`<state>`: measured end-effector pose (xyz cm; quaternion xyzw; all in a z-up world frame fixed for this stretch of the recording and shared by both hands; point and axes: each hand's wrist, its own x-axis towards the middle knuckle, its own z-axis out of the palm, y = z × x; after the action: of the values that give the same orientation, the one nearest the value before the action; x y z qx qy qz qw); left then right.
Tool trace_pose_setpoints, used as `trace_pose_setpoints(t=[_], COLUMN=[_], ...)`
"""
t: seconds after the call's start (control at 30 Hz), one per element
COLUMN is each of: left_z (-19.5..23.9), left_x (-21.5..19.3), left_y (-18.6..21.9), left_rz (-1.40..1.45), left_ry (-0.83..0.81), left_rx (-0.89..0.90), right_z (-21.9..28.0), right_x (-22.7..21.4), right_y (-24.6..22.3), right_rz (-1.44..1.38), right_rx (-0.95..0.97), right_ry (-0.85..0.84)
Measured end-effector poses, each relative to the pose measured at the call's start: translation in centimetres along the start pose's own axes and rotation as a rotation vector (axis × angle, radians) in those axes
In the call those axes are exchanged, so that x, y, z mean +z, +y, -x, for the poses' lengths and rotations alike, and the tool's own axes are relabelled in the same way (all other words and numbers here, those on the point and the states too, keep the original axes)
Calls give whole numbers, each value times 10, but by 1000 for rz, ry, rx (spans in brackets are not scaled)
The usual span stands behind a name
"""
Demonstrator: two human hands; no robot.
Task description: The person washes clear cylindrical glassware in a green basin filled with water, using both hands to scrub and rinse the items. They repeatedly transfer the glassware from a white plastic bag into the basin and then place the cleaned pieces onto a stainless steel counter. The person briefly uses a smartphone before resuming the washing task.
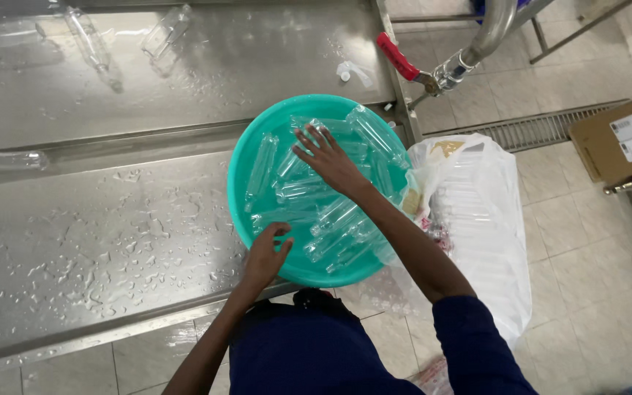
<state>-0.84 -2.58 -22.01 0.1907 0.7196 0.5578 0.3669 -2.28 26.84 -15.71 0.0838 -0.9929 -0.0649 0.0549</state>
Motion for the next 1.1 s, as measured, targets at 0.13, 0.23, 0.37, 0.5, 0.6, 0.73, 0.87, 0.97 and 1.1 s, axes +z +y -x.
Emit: trace_pose_setpoints(t=[0.13,0.23,0.37,0.5,0.6,0.73,0.87,0.97,1.1], left_z=[-5,-21,-21,-51,-87,-114,-112,-102,-68], left_x=[17,15,8,2,13,11,-1,-20,-46], left_y=[10,21,16,35,59,67,59,58,58], left_rz=[-473,-572,-518,-574,-645,-856,-947,-830,-465], left_ry=[140,161,110,66,-15,-122,-83,-25,20], left_rx=[351,430,283,297,419,448,403,401,316], right_z=[-41,-34,38,106,137,155,164,194,190], right_x=[18,22,9,-52,-100,-120,-96,-65,-79], right_y=[6,24,56,54,18,-38,-78,-87,-64], right_rz=[56,10,-85,-489,-1065,-1568,-1807,-1622,-1162], right_rx=[-285,-219,191,473,715,967,1120,1081,804], right_ry=[202,132,-248,-463,-398,-180,-64,-41,-146])
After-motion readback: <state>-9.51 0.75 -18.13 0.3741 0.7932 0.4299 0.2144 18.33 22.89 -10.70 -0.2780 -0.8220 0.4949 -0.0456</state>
